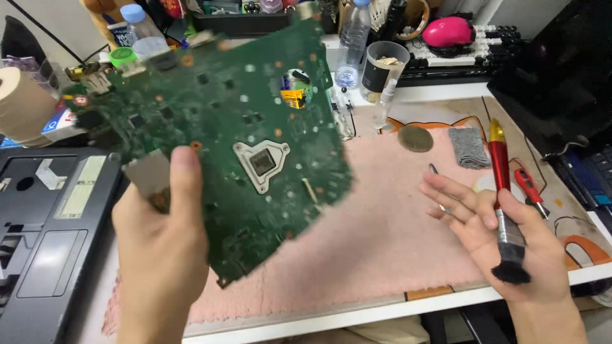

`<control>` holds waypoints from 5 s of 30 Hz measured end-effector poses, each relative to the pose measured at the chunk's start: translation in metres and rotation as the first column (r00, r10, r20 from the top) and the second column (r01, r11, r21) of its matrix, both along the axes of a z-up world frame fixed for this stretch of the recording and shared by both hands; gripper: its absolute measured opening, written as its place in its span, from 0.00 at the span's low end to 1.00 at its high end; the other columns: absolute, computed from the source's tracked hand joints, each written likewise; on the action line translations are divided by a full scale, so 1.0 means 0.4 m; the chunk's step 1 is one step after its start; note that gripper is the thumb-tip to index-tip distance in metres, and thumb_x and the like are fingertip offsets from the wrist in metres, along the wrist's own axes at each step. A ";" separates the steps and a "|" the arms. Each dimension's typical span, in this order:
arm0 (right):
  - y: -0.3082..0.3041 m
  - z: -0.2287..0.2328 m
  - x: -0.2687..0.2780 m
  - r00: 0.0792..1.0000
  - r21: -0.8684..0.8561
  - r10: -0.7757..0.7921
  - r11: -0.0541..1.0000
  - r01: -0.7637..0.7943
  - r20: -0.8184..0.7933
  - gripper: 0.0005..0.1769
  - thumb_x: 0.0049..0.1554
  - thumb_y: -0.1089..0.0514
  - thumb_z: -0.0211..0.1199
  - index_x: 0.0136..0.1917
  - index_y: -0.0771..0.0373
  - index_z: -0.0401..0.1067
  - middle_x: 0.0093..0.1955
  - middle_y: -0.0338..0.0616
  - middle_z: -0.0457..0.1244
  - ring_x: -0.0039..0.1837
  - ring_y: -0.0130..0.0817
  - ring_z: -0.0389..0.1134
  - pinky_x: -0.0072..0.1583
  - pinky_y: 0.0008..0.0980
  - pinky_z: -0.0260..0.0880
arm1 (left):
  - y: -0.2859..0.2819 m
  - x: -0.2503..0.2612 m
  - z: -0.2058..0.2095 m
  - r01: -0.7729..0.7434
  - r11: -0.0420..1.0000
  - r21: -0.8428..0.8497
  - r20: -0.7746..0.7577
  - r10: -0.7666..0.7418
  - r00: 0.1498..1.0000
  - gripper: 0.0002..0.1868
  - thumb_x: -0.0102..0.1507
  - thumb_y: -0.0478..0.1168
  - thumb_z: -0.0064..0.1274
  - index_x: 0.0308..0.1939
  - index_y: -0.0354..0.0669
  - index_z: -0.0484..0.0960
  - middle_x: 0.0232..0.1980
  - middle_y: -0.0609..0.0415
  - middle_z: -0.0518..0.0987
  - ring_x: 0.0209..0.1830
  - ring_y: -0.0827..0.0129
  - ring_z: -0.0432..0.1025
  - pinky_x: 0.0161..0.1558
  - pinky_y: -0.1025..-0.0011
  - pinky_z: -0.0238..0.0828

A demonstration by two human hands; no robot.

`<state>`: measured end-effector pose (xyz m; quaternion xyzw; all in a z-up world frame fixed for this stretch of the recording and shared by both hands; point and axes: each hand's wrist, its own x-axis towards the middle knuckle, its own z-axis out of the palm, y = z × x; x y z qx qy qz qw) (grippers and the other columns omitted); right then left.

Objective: The person cleans a green laptop motherboard using a red and gold brush. They systematically brush dust off the surface, focusing on the CPU socket area and other components. The person holds the board with one hand while brushing with the other, occasionally tilting the board to reach different sections.

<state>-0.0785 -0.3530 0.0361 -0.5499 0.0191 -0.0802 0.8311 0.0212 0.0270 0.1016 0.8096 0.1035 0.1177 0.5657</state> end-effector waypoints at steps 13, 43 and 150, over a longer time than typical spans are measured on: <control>0.033 -0.155 0.026 0.966 -0.313 -0.105 0.950 0.026 -0.237 0.30 0.80 0.41 0.52 0.40 0.59 0.71 0.28 0.49 0.62 0.81 0.48 0.78 0.90 0.52 0.56 | -0.183 0.027 -0.165 -0.206 0.714 -0.669 -0.662 -0.447 0.601 0.40 0.75 0.68 0.39 0.76 0.47 0.86 0.62 0.41 0.92 0.57 0.55 0.84 0.62 0.54 0.83; 0.137 -0.070 0.059 0.958 -0.868 -0.286 0.468 0.165 0.028 0.24 0.84 0.51 0.47 0.58 0.68 0.77 0.62 0.50 0.71 0.69 0.40 0.73 0.78 0.40 0.71 | 0.052 -0.027 -0.299 0.766 0.531 0.364 0.083 -0.837 0.541 0.74 0.56 0.61 0.82 0.91 0.36 0.49 0.92 0.33 0.62 0.93 0.39 0.55 0.88 0.46 0.50; 0.331 0.030 0.312 0.729 -0.946 0.660 0.086 -0.312 -0.181 0.06 0.68 0.56 0.70 0.57 0.57 0.76 0.51 0.36 0.74 0.45 0.29 0.75 0.49 0.30 0.75 | 0.062 -0.016 -0.345 0.628 0.602 0.492 0.134 -0.766 0.629 0.38 0.58 0.72 0.75 0.58 0.51 0.85 0.61 0.47 0.74 0.74 0.44 0.68 0.78 0.39 0.61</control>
